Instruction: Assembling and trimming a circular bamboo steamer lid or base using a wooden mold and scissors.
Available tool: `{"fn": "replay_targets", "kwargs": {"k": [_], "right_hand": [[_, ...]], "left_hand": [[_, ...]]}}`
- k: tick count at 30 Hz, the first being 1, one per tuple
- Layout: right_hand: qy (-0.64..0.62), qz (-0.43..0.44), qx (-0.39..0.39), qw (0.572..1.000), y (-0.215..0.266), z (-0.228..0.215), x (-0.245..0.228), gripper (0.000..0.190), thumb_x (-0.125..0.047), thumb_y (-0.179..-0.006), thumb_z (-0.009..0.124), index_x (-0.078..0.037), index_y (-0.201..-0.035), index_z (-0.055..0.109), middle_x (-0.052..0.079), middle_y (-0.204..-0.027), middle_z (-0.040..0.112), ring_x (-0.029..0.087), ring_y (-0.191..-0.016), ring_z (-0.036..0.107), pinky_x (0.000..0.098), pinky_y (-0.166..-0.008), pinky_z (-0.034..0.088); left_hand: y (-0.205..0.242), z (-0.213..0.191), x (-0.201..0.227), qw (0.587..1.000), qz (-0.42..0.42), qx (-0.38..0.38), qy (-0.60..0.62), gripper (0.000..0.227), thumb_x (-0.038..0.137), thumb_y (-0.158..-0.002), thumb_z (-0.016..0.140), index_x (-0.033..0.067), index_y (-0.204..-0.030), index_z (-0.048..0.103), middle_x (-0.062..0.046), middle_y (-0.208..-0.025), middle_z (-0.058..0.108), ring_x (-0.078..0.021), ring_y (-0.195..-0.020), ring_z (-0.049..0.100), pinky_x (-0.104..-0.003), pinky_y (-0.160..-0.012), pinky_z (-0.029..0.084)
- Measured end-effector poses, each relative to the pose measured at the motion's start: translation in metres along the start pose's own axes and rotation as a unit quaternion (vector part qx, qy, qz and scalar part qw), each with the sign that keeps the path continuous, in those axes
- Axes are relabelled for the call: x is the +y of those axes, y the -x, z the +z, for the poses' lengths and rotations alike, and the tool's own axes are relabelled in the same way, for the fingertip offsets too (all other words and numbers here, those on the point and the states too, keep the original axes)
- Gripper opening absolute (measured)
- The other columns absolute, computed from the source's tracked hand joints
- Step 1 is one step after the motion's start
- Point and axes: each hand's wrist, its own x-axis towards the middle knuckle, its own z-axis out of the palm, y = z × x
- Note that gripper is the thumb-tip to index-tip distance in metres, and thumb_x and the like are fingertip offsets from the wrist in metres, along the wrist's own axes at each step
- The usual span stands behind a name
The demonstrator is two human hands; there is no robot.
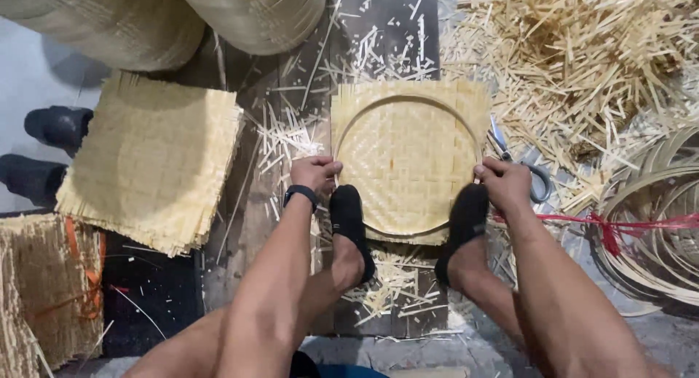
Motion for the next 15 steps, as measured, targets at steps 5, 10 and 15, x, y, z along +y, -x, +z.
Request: {"fn": "replay_targets", "kwargs": {"k": [5,10,15], "right_hand": [[-0.001,0.033,0.002,0.999,0.01,-0.011,-0.049,0.029,-0.026,-0.083,0.08,-0.007,-0.105,0.08,0.017,-0.086,0.075,0.028,-0.079,0.071,0.0399,-0.073,0.055],[-0.016,0.065,-0.131,0.989,0.081,-0.015,-0.227,0.048,-0.039,-0.081,0.069,-0.007,-0.118,0.07,0.019,-0.12,0.071,0.039,-0.113,0.066,0.0461,-0.097,0.052],[0.268,-0.383,-0.158,0.87,0.115,0.082,-0.157,0.086,-0.042,-0.08,0.066,0.001,-0.15,0.039,0.028,-0.154,0.035,0.047,-0.145,0.026,0.066,-0.116,0.014]], "left_hand": [[0.014,0.0,0.043,0.989,0.05,-0.009,-0.136,0.036,0.011,-0.071,0.091,0.0012,-0.103,0.078,-0.012,-0.088,0.076,-0.0227,-0.069,0.069,-0.037,-0.061,0.057],[0.029,0.072,0.12,0.839,0.351,0.034,-0.414,0.041,0.035,-0.089,0.077,0.0118,-0.123,0.075,-0.012,-0.123,0.074,-0.0347,-0.123,0.064,-0.046,-0.114,0.045],[-0.007,0.14,0.162,0.754,0.489,-0.1,-0.427,0.046,0.05,-0.101,0.054,0.0225,-0.136,0.065,-0.011,-0.14,0.064,-0.0386,-0.126,0.058,-0.049,-0.107,0.043]]}}
